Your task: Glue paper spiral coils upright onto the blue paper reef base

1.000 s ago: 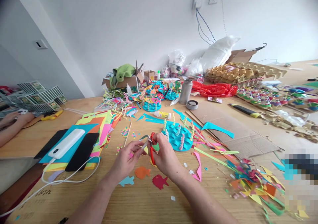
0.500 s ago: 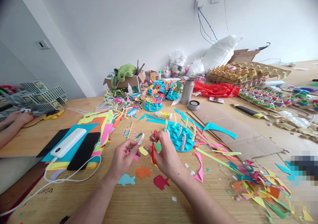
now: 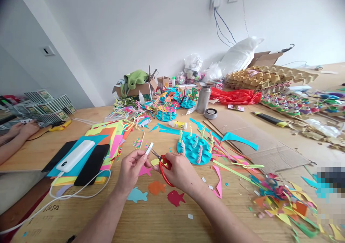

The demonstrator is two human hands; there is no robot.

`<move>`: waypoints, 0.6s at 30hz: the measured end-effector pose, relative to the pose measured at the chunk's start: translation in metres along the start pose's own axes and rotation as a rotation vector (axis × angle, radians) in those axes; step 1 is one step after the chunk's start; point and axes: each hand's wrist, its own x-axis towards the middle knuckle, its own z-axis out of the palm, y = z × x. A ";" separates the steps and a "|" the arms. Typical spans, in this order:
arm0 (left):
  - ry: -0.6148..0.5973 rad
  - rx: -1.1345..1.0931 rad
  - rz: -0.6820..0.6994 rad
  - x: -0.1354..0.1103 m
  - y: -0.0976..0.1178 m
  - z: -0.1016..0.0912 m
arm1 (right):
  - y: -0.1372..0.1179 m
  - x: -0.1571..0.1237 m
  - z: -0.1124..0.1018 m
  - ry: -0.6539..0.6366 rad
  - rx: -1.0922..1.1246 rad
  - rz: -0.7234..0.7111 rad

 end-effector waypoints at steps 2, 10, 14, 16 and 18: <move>-0.011 0.012 -0.009 0.000 -0.001 0.000 | 0.000 0.000 0.000 -0.004 0.013 -0.005; -0.051 0.023 -0.036 0.000 -0.002 0.000 | 0.000 -0.001 -0.001 -0.049 0.073 0.011; -0.062 0.017 -0.043 -0.001 -0.003 0.000 | 0.000 -0.001 -0.001 -0.070 0.111 0.027; -0.062 0.017 -0.045 -0.001 -0.003 0.000 | 0.000 -0.001 -0.001 -0.090 0.143 0.047; -0.063 0.016 -0.050 -0.001 -0.002 0.000 | 0.001 -0.001 -0.001 -0.122 0.183 0.067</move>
